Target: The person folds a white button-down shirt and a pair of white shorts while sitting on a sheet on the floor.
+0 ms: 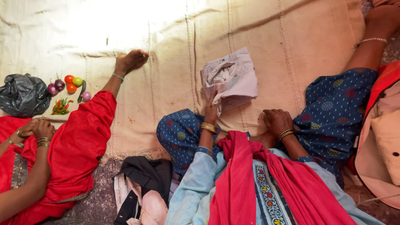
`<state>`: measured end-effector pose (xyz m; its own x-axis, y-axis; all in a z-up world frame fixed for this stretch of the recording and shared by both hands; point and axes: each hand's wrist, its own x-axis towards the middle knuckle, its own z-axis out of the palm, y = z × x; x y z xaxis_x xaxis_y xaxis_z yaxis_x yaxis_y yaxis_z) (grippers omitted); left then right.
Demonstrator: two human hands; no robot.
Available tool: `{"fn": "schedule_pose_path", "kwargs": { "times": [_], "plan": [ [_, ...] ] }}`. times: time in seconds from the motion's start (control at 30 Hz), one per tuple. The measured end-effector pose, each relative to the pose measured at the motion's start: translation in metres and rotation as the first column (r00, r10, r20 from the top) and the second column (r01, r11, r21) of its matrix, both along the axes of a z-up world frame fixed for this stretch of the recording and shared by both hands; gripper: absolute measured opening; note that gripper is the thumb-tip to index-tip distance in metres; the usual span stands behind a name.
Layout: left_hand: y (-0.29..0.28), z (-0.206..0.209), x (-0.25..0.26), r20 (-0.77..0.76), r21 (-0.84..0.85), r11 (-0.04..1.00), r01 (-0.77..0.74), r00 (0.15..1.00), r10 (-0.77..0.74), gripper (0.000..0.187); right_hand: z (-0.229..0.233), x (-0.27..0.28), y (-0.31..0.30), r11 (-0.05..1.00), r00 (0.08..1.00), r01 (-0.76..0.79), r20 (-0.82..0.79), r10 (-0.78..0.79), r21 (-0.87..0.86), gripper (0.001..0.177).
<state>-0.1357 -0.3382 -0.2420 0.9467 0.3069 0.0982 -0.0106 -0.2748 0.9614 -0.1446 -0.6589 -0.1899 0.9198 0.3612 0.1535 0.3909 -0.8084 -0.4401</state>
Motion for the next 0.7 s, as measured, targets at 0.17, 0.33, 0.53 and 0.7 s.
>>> {"fn": "schedule_pose_path", "kwargs": {
  "times": [0.17,0.33,0.53,0.7],
  "plan": [
    [0.055,0.005,-0.034,-0.044,-0.982,0.188,-0.034,0.998,-0.051,0.046,0.010,0.000,0.006,1.000,1.000,0.008,0.007,-0.008,0.022,0.028],
    [0.029,0.037,-0.047,0.144,-0.989,-0.039,0.140,0.978,-0.149,0.036,0.035,0.001,0.017,0.931,0.981,0.166,-0.151,-0.122,0.326,0.090],
    [-0.065,0.074,-0.076,-0.036,-0.973,0.218,0.079,0.877,-0.478,0.039,0.034,-0.025,0.055,0.957,0.999,0.008,-0.049,0.006,0.288,0.082],
    [-0.101,0.043,-0.083,-0.163,-0.976,0.213,-0.042,0.793,-0.587,0.036,0.011,-0.028,0.054,0.607,0.829,0.362,-0.542,0.137,0.707,0.060]
  ]
}}
